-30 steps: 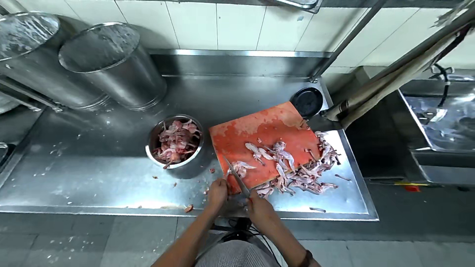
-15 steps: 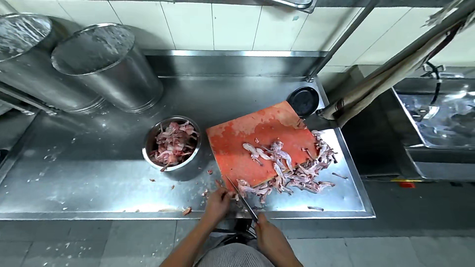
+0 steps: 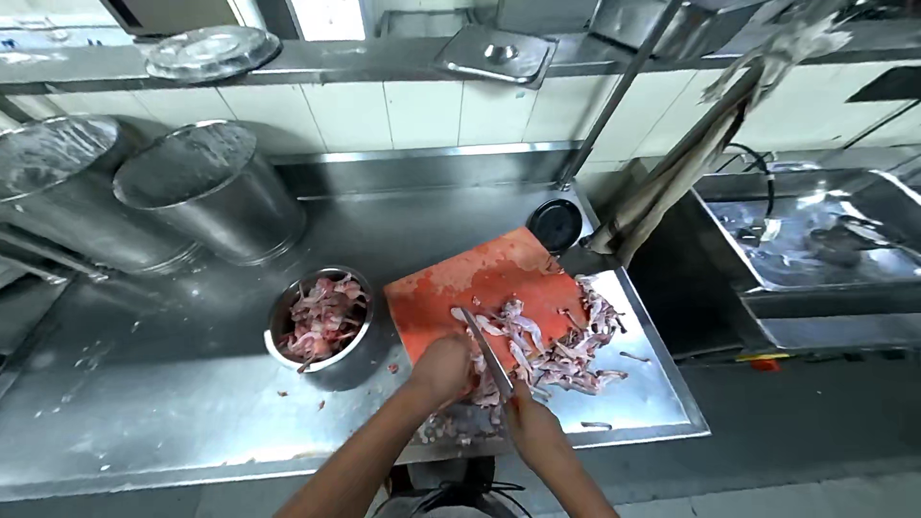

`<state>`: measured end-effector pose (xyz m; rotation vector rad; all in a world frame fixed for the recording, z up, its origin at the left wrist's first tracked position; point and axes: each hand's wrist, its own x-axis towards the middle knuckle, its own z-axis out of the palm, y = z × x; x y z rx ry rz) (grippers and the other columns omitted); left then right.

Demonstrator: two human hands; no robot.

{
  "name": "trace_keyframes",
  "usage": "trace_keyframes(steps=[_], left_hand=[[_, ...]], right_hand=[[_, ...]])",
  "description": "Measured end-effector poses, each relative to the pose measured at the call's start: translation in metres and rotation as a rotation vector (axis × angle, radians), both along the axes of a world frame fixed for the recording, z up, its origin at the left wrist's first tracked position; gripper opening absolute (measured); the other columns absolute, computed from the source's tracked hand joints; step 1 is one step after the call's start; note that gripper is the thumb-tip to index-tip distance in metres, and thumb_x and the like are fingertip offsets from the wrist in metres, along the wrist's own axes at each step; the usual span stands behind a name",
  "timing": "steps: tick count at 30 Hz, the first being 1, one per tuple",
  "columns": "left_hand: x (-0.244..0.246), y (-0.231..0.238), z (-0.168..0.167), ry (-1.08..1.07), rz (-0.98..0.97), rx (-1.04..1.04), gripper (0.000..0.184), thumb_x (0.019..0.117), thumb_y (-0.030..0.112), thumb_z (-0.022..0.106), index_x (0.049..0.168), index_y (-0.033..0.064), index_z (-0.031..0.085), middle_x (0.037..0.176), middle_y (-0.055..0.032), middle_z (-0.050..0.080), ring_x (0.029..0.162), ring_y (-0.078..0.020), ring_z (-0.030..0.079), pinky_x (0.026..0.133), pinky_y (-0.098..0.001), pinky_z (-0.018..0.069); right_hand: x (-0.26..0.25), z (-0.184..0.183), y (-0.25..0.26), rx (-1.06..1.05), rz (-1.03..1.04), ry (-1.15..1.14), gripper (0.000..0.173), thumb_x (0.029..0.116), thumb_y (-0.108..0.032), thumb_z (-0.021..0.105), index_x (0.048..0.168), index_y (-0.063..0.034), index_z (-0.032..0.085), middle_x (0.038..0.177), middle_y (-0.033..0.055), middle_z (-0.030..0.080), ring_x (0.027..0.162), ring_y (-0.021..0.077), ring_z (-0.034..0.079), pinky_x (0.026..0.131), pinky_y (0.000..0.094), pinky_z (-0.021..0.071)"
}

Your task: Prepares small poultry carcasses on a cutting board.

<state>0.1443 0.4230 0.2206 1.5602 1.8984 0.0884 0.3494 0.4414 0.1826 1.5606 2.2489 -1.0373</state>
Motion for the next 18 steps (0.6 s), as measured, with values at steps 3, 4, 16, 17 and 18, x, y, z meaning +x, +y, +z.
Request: trace_keyframes(steps=[3,4,16,17,18], left_hand=[[-0.002,0.017,0.020,0.000,0.031,0.103,0.031,0.1074,0.017,0.048,0.128,0.0045,0.067,0.132,-0.0159,0.065,0.125,-0.0299,0.063,0.109,-0.0478,0.0494],[-0.005,0.017,0.019,-0.006,0.049,0.137,0.030,0.1071,0.017,0.048,0.126,0.0051,0.068,0.132,-0.0147,0.065,0.125,-0.0287,0.063,0.109,-0.0465,0.0497],[-0.045,-0.039,-0.068,0.079,0.140,-0.081,0.029,0.1052,0.017,0.051,0.126,0.0101,0.071,0.131,-0.0135,0.066,0.125,-0.0309,0.063,0.108,-0.0497,0.0497],[-0.044,-0.038,-0.068,0.083,0.134,-0.075,0.028,0.1050,0.017,0.051,0.124,0.0105,0.071,0.131,-0.0126,0.067,0.125,-0.0300,0.063,0.108,-0.0492,0.0499],[-0.045,-0.038,-0.067,0.087,0.127,-0.067,0.029,0.1044,0.015,0.051,0.124,0.0111,0.072,0.131,-0.0117,0.067,0.125,-0.0292,0.063,0.108,-0.0487,0.0500]], right_hand=[[-0.003,0.029,0.018,0.084,-0.047,0.044,0.043,0.1094,-0.037,0.041,0.146,-0.0145,0.046,0.091,0.0134,0.071,0.084,0.0333,0.073,0.078,0.0525,0.0586],[-0.003,0.036,0.020,0.101,-0.056,0.067,0.042,0.1092,-0.035,0.042,0.145,-0.0144,0.046,0.089,0.0131,0.071,0.082,0.0327,0.072,0.077,0.0518,0.0586],[-0.015,-0.012,-0.042,-0.006,0.220,-0.182,0.040,0.1080,-0.029,0.043,0.144,-0.0124,0.049,0.124,0.0210,0.066,0.098,0.0385,0.073,0.082,0.0542,0.0598],[-0.016,-0.015,-0.043,-0.005,0.233,-0.200,0.039,0.1082,-0.028,0.042,0.143,-0.0130,0.048,0.123,0.0209,0.066,0.098,0.0383,0.073,0.081,0.0537,0.0600],[-0.019,-0.018,-0.041,0.004,0.241,-0.213,0.038,0.1082,-0.027,0.041,0.142,-0.0132,0.049,0.122,0.0207,0.066,0.097,0.0380,0.073,0.081,0.0531,0.0604]])
